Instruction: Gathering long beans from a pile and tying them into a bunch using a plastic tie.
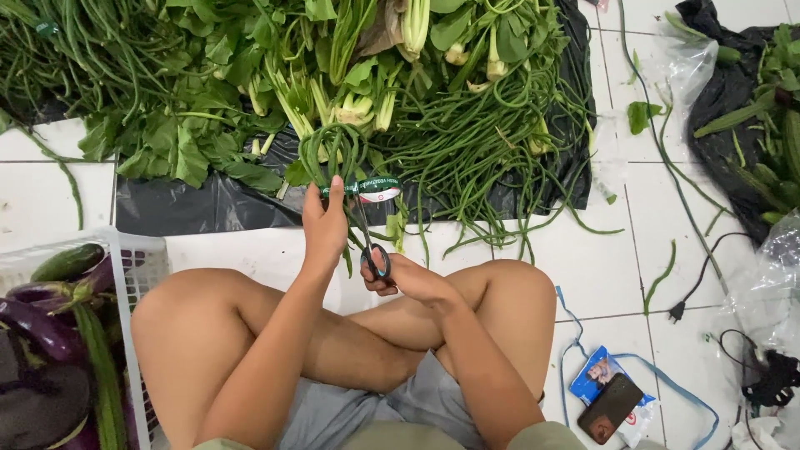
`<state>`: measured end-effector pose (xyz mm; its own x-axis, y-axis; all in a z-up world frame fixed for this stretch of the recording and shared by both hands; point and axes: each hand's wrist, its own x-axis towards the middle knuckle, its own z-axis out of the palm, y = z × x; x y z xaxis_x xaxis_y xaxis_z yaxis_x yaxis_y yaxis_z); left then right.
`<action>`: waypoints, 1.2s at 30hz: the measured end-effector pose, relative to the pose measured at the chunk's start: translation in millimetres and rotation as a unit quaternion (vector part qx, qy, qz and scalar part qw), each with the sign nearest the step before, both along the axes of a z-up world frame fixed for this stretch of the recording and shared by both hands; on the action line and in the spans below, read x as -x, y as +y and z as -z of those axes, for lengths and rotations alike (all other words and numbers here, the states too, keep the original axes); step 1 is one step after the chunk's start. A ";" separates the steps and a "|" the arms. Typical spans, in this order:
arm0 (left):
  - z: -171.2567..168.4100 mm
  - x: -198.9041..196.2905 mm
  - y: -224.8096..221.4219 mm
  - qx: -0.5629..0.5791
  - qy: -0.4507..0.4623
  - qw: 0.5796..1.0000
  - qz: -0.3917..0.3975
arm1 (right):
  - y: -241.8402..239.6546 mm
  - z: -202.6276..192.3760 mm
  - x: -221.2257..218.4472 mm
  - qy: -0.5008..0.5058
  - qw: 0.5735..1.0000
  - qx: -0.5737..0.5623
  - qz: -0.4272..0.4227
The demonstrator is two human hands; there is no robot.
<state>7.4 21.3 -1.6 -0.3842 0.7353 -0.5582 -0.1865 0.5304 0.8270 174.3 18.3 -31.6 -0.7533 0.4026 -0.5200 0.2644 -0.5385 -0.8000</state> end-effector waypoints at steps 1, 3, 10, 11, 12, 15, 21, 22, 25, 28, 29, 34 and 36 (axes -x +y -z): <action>2.5 0.5 0.6 0.000 0.000 1.000 0.000 | 0.1 0.2 -0.3 0.000 1.000 0.000 0.000; 7.7 1.6 1.3 0.002 0.009 1.000 -0.003 | 0.2 0.8 -0.9 0.002 1.000 0.002 -0.008; 12.9 3.5 1.4 -0.012 0.007 1.000 -0.010 | -1.8 -2.1 1.0 0.000 1.000 0.007 -0.009; 17.0 3.5 2.2 -0.011 0.010 1.000 -0.006 | -2.0 -5.7 2.0 -0.004 1.000 0.005 0.000; 21.1 3.6 2.5 -0.010 0.012 1.000 0.000 | -2.8 -9.2 3.0 -0.008 1.000 0.004 0.010; 4.5 -0.1 3.1 -0.018 0.015 1.000 0.006 | -1.0 2.1 3.1 -0.005 1.000 0.004 0.027; -6.0 -7.3 2.8 -0.020 0.020 1.000 0.011 | 0.2 0.7 4.4 0.003 0.999 0.002 0.046; -5.1 -7.6 2.0 -0.020 0.020 1.000 0.011 | -0.4 2.9 4.1 0.003 0.999 0.003 0.046; 6.3 -7.9 -0.8 -0.034 0.015 0.999 0.014 | -2.4 6.9 4.2 0.008 0.998 0.016 0.057; 17.2 -7.6 -2.0 -0.033 0.021 0.999 0.016 | -3.2 5.6 5.3 0.008 0.998 0.018 0.066; 9.7 -7.8 -1.5 -0.030 0.017 0.999 0.015 | -3.2 5.8 5.8 0.008 0.998 0.017 0.066; 4.4 -8.7 -2.8 -0.026 0.017 0.999 0.015 | -6.5 11.1 6.4 0.011 0.996 0.023 0.085; 5.6 -7.3 -1.6 -0.021 0.014 0.999 0.022 | -7.9 10.1 7.7 0.008 0.994 0.018 0.106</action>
<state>14.7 19.7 -7.1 -0.3661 0.7750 -0.5151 -0.1394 0.5017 0.8538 166.6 10.4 -41.7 -0.6619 0.5345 -0.5256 0.1287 -0.6097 -0.7821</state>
